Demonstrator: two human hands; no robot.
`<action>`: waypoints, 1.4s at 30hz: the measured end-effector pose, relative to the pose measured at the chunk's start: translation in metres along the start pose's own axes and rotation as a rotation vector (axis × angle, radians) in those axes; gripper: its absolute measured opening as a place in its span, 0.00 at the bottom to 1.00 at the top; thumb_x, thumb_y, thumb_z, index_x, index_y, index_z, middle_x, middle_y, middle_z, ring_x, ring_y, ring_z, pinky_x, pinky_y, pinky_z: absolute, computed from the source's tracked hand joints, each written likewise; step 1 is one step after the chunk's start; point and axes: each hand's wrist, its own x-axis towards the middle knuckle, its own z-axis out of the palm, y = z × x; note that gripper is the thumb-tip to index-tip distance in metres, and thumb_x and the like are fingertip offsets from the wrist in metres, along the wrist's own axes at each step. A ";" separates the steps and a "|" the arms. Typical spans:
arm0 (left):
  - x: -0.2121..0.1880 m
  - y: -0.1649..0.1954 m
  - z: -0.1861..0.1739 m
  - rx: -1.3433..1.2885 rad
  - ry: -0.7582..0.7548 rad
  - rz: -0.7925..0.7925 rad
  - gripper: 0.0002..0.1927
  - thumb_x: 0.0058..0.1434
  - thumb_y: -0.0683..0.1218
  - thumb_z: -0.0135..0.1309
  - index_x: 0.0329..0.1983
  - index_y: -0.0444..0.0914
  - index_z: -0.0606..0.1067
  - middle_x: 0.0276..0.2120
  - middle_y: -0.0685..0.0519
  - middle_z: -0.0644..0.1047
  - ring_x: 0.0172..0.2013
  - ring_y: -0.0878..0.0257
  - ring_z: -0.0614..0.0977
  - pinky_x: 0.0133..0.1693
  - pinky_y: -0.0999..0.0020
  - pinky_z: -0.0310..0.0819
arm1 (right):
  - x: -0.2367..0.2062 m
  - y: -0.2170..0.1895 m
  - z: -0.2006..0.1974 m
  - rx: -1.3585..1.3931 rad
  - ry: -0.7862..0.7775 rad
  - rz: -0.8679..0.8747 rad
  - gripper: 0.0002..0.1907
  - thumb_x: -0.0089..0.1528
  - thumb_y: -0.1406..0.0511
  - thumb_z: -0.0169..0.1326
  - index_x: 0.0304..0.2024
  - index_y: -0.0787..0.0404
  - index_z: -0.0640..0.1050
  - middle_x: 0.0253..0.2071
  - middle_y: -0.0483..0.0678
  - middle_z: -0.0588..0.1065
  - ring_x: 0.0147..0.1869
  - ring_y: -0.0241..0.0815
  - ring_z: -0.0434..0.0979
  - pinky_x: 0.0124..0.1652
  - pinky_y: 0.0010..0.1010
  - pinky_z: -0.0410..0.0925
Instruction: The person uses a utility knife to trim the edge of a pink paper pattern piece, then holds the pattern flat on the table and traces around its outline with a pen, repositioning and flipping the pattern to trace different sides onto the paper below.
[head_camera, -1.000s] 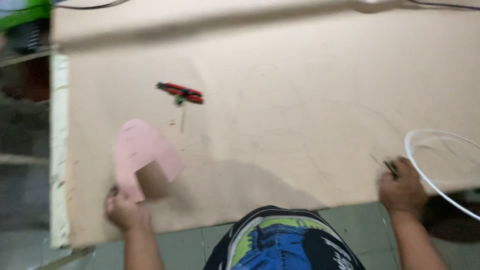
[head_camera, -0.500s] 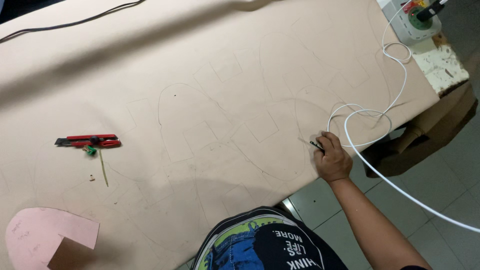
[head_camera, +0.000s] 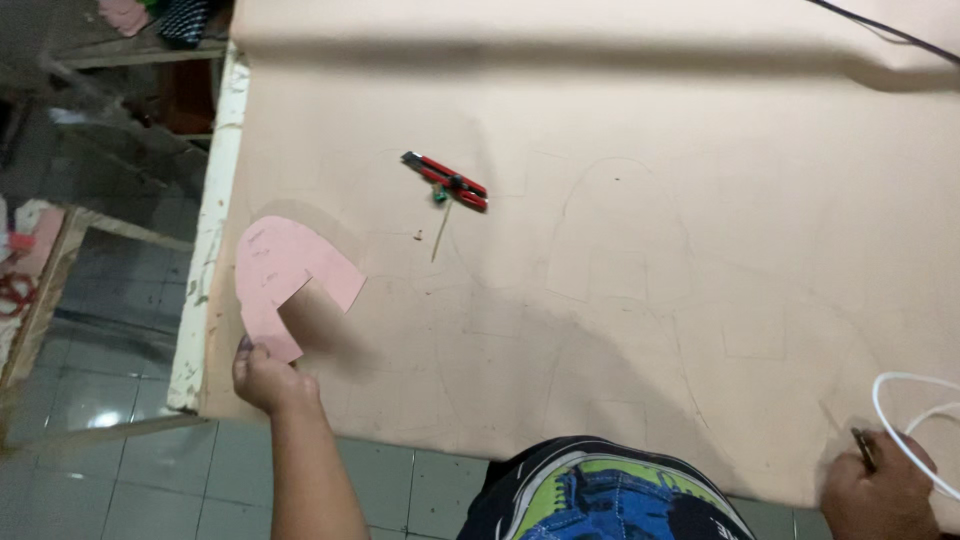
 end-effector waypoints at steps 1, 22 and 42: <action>0.001 0.002 -0.001 -0.003 -0.001 -0.001 0.17 0.61 0.36 0.42 0.52 0.29 0.74 0.50 0.45 0.78 0.47 0.55 0.83 0.49 0.62 0.81 | 0.001 0.003 -0.001 0.167 -0.114 0.056 0.15 0.59 0.74 0.48 0.48 0.74 0.75 0.31 0.67 0.73 0.33 0.61 0.81 0.34 0.51 0.74; 0.003 -0.018 0.006 0.207 0.020 -0.072 0.12 0.63 0.35 0.45 0.48 0.29 0.75 0.47 0.46 0.79 0.44 0.61 0.82 0.47 0.67 0.78 | -0.001 -0.002 0.016 -0.257 0.249 -0.160 0.12 0.62 0.75 0.49 0.44 0.77 0.79 0.52 0.72 0.72 0.51 0.58 0.78 0.51 0.42 0.75; -0.144 -0.051 0.032 0.771 -0.538 -0.126 0.16 0.67 0.39 0.46 0.55 0.26 0.73 0.47 0.42 0.79 0.44 0.58 0.82 0.47 0.67 0.77 | -0.011 0.006 0.006 -0.257 0.274 -0.054 0.15 0.63 0.65 0.54 0.53 0.54 0.78 0.63 0.47 0.74 0.57 0.48 0.80 0.49 0.41 0.75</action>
